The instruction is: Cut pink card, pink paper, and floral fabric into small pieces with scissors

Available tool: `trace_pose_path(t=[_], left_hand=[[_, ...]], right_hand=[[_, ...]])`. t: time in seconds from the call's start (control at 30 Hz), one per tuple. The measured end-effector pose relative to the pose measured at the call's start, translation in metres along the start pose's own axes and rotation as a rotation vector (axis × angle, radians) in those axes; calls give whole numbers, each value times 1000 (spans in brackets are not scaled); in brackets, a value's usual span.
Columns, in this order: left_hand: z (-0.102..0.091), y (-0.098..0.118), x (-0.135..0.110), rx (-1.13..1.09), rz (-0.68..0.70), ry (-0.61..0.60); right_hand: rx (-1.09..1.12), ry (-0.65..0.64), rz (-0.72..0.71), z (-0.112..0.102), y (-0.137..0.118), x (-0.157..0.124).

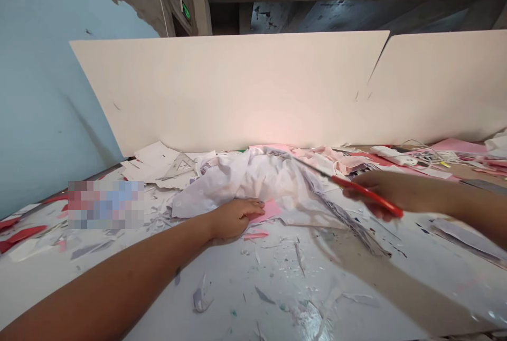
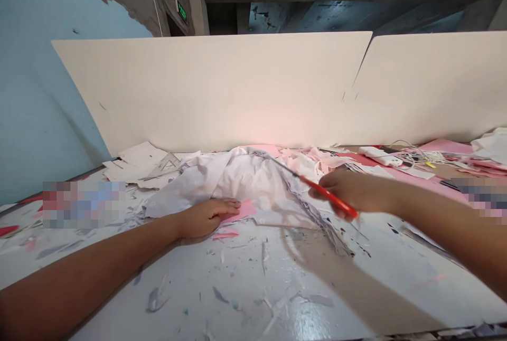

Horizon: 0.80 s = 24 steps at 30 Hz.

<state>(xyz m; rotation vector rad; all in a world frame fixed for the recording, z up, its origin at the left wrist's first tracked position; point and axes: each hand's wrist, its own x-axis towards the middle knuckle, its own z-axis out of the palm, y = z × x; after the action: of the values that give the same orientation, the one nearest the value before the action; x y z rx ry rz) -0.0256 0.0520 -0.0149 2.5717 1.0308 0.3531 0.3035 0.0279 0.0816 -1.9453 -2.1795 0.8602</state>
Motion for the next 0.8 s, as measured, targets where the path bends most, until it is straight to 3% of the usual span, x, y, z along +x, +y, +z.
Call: trace_pose_path(t=[0.07,0.1,0.2,0.27,0.43,0.5,0.63,0.73,0.8], left_hand=[[1,-2,0,11,20,3],[1,-3,1,15,28,3],[2,-4,2,18,35,8],[2,-3,2,20,33,16],[3,-2,1,46,58,21],[3,-2,1,57,59,20],[4,-3,2,68,58,30],[5,-4,2,72,57,33],[5,-4,2,74,59,29]], right_hand=[[225,-216,-112,29,-3,-2],[327,-253,-131,41,-5,-3],[630,-108,-112,66,-11,2],[580,-8,-74,72,-13,9],[1,343,36,69,6,30],[-116,406,70,66,20,37],[-158,368,97,58,37,42],[-105,305,34,47,30,36],[51,190,-59,37,18,27]])
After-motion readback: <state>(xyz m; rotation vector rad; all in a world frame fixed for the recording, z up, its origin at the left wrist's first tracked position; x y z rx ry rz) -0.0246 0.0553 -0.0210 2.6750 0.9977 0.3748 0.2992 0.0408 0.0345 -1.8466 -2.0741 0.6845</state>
